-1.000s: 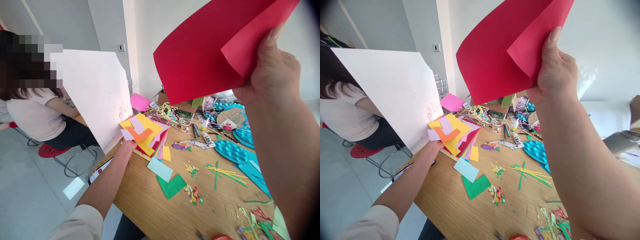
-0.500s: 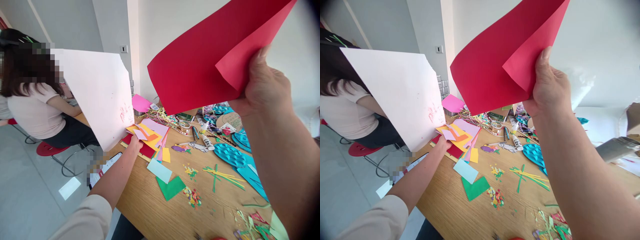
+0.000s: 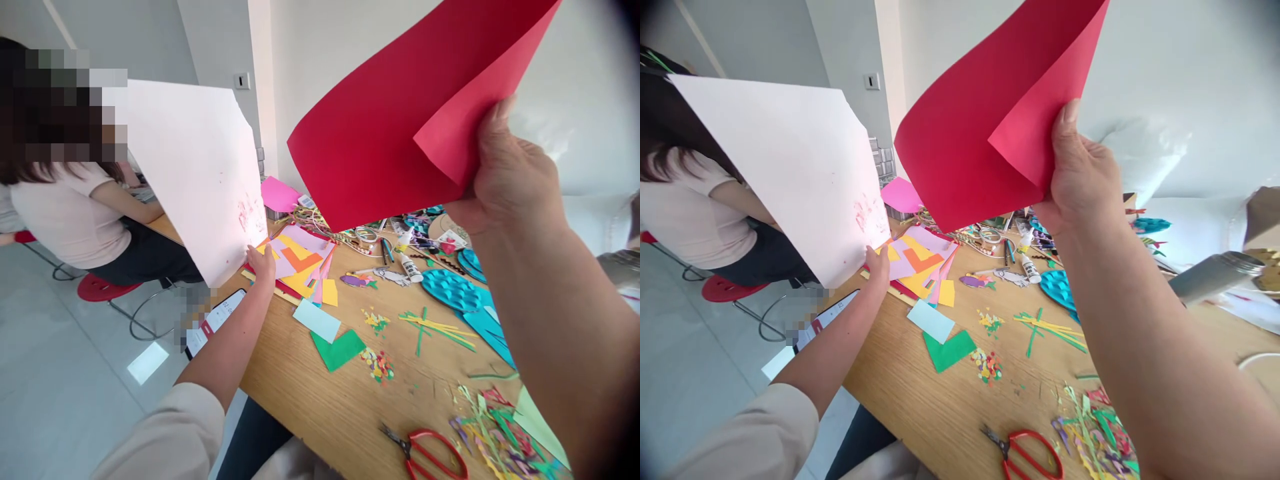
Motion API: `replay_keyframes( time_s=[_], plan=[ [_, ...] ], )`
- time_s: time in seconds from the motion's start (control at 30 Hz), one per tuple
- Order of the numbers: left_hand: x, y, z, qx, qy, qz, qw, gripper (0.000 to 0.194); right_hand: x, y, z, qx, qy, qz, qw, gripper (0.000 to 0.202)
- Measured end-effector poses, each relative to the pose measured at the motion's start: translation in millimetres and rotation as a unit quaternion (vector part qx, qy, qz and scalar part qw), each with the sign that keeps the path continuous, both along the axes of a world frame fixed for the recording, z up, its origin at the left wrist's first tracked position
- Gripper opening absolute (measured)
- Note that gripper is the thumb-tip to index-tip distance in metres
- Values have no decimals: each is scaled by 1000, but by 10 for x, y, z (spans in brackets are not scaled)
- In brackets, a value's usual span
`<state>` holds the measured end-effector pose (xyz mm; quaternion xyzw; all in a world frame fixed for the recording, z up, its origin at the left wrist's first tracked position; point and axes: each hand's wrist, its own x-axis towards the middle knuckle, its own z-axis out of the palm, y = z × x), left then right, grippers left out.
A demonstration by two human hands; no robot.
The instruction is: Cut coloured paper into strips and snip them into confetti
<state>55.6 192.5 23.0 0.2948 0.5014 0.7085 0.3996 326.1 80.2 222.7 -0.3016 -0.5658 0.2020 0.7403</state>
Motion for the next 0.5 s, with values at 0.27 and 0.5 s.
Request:
replay_keyframes(
  time_s=[0.27,0.5],
  plan=[
    [72,-572,255,105,172,-154,967,21,-98,-191,16,16,-44,-8,999,37],
    [35,-1065,103,108,386,-385,831,14,-243,-371,155,17,-44,-54,997,33]
  ],
)
